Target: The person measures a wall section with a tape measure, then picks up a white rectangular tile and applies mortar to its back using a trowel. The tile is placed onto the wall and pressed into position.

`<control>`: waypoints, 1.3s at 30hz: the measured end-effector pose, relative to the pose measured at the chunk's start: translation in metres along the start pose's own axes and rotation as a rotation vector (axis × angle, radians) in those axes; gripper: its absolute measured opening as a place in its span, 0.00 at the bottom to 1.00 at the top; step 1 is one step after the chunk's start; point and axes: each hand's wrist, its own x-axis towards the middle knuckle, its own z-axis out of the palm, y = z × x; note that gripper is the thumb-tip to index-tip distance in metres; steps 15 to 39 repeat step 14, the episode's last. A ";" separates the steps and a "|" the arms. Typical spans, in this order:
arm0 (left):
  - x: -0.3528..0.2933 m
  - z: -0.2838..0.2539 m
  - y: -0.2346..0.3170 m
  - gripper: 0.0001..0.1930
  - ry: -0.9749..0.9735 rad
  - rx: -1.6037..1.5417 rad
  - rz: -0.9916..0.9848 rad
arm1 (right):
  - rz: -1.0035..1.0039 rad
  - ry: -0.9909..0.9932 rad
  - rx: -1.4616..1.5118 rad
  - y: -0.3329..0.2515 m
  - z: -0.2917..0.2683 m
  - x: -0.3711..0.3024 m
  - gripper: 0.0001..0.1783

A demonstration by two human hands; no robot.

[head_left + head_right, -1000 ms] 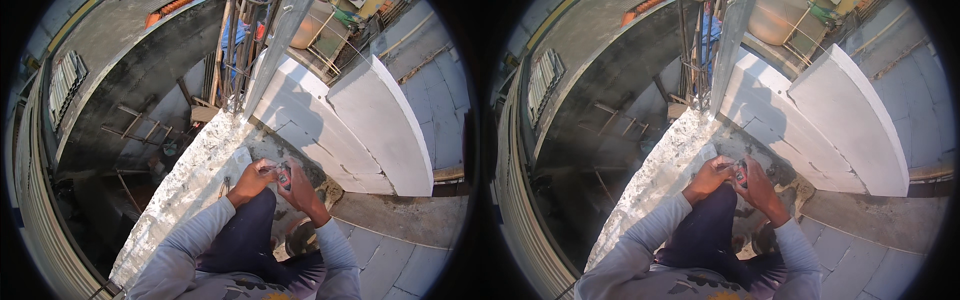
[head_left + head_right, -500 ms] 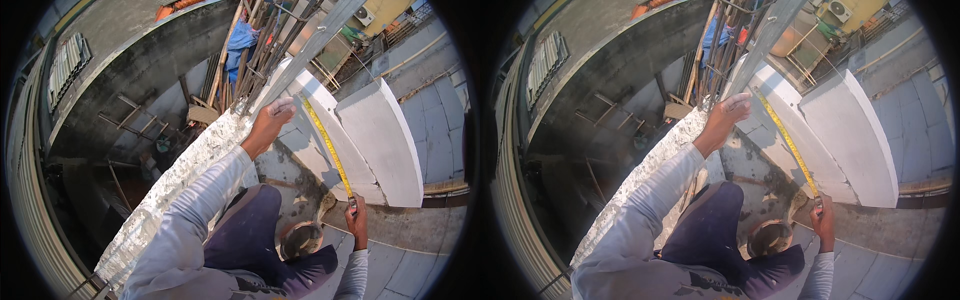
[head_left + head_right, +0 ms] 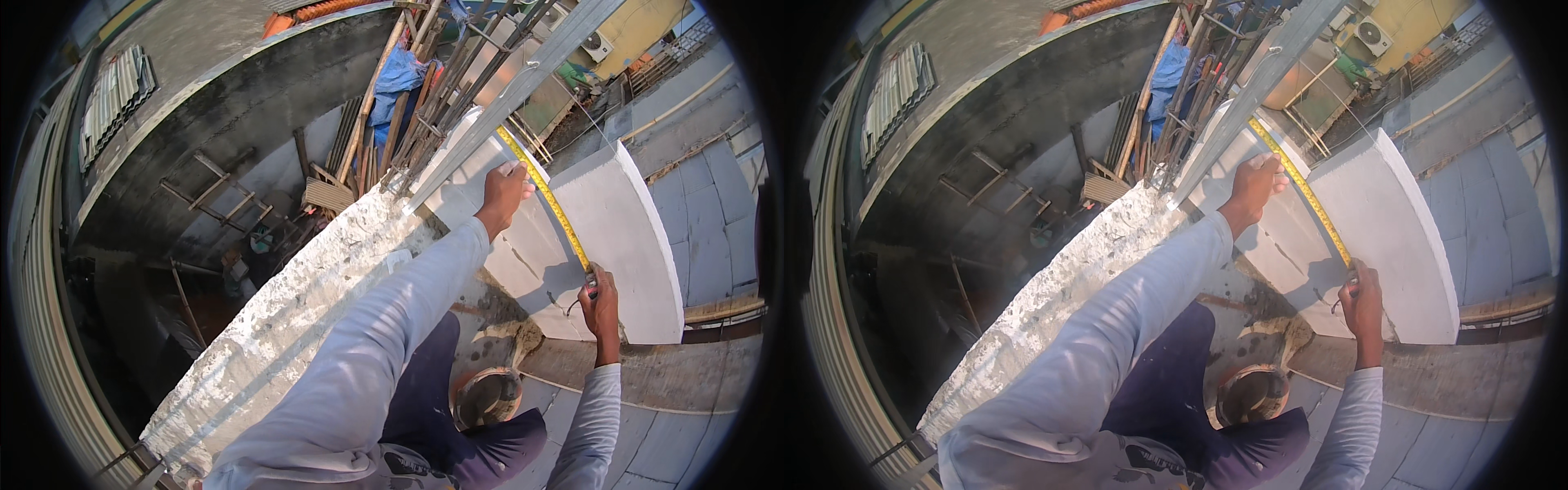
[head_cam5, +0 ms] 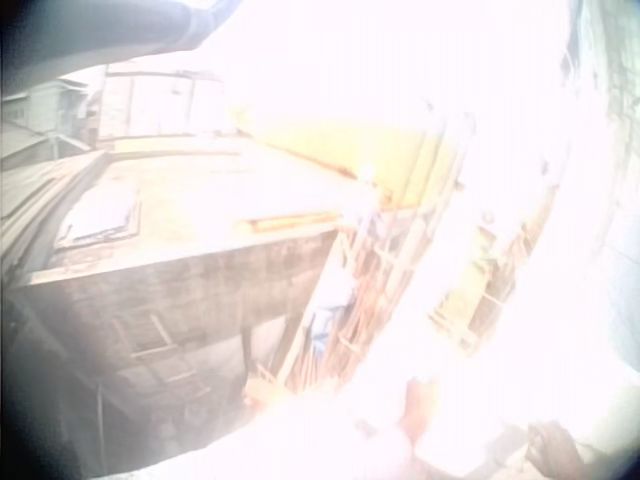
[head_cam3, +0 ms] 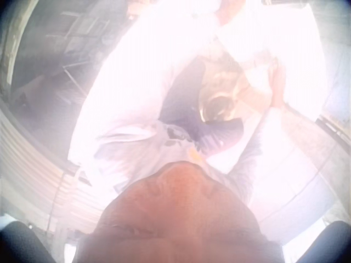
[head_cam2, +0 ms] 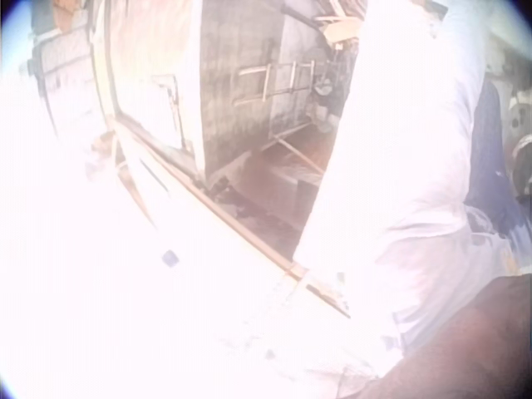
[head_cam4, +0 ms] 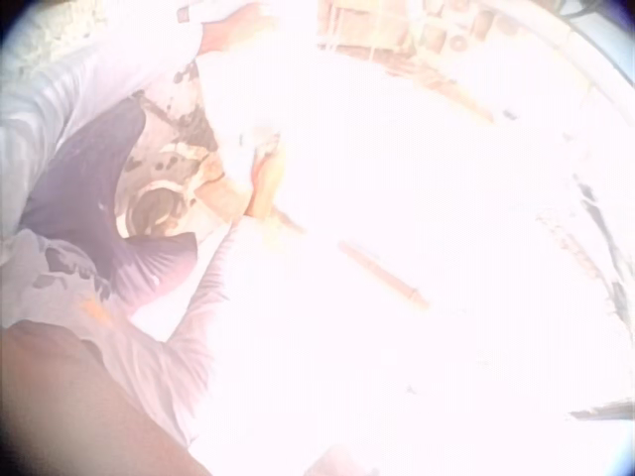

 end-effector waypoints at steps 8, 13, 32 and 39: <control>0.010 0.008 0.003 0.16 0.186 -0.077 0.065 | 0.030 0.083 -0.172 -0.023 0.004 0.014 0.30; 0.017 0.006 0.000 0.16 0.155 -0.056 0.011 | 0.067 0.072 -0.231 -0.021 0.003 0.021 0.31; 0.022 0.002 -0.004 0.18 0.148 -0.099 0.010 | 0.065 0.073 -0.239 -0.023 0.001 0.022 0.31; 0.022 0.002 -0.004 0.18 0.148 -0.099 0.010 | 0.065 0.073 -0.239 -0.023 0.001 0.022 0.31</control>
